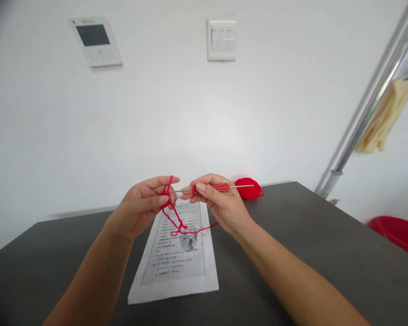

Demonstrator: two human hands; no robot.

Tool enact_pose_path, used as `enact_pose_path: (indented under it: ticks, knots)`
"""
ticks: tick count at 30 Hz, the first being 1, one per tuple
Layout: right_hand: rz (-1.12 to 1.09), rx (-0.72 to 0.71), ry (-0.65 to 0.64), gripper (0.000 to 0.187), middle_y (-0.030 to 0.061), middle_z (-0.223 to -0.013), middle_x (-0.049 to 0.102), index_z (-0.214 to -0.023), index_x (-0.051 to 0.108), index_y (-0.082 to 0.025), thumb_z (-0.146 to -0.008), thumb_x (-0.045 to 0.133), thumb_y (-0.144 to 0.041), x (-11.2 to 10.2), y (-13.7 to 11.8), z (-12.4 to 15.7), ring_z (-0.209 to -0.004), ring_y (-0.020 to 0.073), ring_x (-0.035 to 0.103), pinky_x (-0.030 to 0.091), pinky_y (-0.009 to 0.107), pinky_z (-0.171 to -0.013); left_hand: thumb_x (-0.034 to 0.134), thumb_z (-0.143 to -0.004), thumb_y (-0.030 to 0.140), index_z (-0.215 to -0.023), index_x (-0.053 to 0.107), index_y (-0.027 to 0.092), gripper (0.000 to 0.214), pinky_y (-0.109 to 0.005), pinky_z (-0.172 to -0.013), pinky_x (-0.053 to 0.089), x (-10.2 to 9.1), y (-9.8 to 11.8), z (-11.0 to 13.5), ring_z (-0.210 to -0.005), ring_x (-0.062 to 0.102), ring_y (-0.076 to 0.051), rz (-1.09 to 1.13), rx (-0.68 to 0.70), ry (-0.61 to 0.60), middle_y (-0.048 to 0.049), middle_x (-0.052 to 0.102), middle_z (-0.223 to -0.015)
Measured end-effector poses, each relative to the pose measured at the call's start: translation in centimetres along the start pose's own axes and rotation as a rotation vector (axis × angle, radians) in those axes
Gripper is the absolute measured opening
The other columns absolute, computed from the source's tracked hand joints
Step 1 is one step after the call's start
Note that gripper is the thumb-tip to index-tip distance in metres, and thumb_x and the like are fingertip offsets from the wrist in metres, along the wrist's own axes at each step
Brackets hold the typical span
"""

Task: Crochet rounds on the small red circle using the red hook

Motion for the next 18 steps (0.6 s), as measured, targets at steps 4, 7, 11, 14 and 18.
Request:
enact_pose_path:
  ticks: [4,7,11,14,18]
  knots:
    - [0.045,-0.029,-0.009,0.017,0.0019,-0.078,0.082,-0.078,0.077,-0.021,-0.075,0.087,-0.035,-0.1,-0.5,0.0,-0.069,0.0135,0.077,0.063,0.021,-0.065,0.083,-0.067,0.016,-0.099,0.079,0.013,0.032,-0.024,-0.063,0.045,0.5,-0.1,0.2,-0.062,0.061,-0.012,0.052,-0.021,-0.079,-0.004,0.071,-0.067]
    - [0.096,-0.062,-0.034,0.017,0.0024,-0.079,0.082,-0.079,0.078,-0.021,-0.076,0.086,-0.036,-0.2,-0.8,0.0,-0.07,0.0142,0.077,0.063,0.023,-0.065,0.081,-0.069,0.018,-0.099,0.078,0.012,0.03,-0.027,-0.062,0.042,0.7,-0.1,0.4,-0.062,0.057,-0.013,0.07,-0.033,-0.087,-0.0034,0.067,-0.065]
    - [0.245,-0.173,-0.087,0.013,0.0031,-0.083,0.082,-0.083,0.078,-0.022,-0.08,0.083,-0.034,-0.1,-2.0,0.4,-0.074,0.0166,0.078,0.065,0.029,-0.07,0.079,-0.069,0.019,-0.1,0.077,0.012,0.032,-0.029,-0.059,0.037,1.0,-0.2,0.5,-0.058,0.05,-0.012,0.104,-0.053,-0.104,-0.001,0.059,-0.061]
    - [0.408,-0.304,-0.184,0.006,0.0054,-0.089,0.082,-0.088,0.079,-0.023,-0.084,0.079,-0.027,0.6,-3.6,0.9,-0.083,0.0194,0.078,0.065,0.034,-0.075,0.077,-0.069,0.019,-0.097,0.077,0.012,0.029,-0.028,-0.056,0.034,1.4,-0.5,0.5,-0.056,0.046,-0.011,0.138,-0.079,-0.132,-0.0003,0.055,-0.059]
    - [0.495,-0.377,-0.324,0.01,0.0076,-0.095,0.081,-0.095,0.08,-0.023,-0.088,0.074,-0.019,1.4,-4.8,1.6,-0.092,0.0201,0.077,0.065,0.033,-0.08,0.075,-0.069,0.02,-0.095,0.077,0.013,0.027,-0.028,-0.054,0.032,1.9,-0.9,0.5,-0.052,0.043,-0.01,0.15,-0.108,-0.176,0.001,0.052,-0.057]
Point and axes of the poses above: each hand's wrist, its own z-axis away from the middle knuckle, its own x-axis out of the palm, y = z × x, the point moved 8 cm from there along -z, towards the middle knuckle
